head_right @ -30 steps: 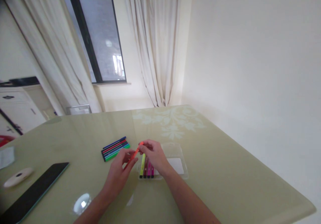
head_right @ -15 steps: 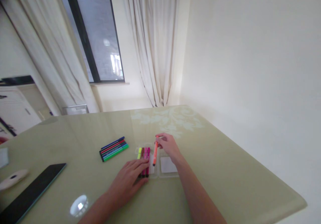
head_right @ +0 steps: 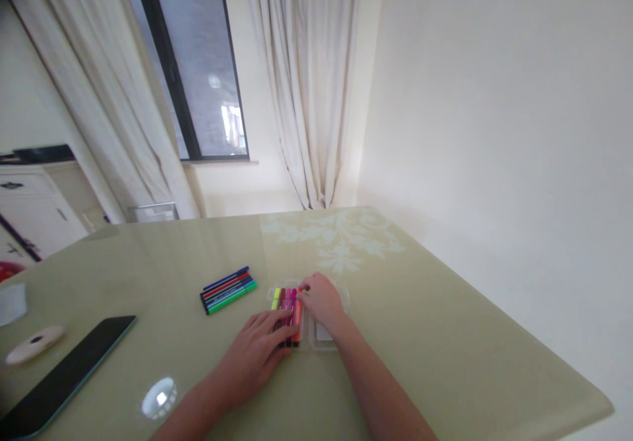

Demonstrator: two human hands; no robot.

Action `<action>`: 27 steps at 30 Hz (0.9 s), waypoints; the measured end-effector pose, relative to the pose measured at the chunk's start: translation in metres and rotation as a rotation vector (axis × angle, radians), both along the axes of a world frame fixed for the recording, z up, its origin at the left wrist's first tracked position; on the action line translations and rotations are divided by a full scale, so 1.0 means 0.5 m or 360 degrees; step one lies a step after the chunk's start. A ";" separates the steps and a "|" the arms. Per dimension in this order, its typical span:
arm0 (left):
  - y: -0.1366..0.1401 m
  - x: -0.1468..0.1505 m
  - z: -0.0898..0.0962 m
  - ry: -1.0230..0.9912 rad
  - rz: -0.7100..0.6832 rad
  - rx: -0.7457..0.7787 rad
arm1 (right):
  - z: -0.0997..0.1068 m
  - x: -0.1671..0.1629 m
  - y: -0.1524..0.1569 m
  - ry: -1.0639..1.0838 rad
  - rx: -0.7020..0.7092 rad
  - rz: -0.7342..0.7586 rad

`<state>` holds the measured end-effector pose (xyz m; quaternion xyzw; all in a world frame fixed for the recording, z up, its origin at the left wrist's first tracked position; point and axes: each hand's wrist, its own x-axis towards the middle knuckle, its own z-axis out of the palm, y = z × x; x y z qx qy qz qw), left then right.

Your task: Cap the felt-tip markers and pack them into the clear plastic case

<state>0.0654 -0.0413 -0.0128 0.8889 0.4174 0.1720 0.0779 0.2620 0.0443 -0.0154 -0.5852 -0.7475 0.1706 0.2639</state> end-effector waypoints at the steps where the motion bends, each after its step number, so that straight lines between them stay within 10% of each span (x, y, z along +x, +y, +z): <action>1: 0.001 0.000 -0.001 -0.0021 -0.0014 -0.0005 | -0.001 0.001 0.000 0.0025 0.0000 0.0004; 6: 0.038 -0.036 -0.020 -0.0315 0.0064 0.0013 | -0.004 0.011 0.002 0.0165 0.0011 0.0041; 13: 0.088 -0.142 -0.034 0.0085 0.1090 0.0331 | 0.002 0.006 0.004 0.0221 0.0114 0.0011; 20: 0.093 -0.126 -0.043 -0.0276 0.0850 0.0098 | 0.015 -0.022 -0.013 0.0339 0.0150 0.0074; 27: 0.056 -0.045 -0.025 -0.1034 0.0399 -0.0055 | 0.022 -0.073 -0.036 0.1386 -0.0351 0.0349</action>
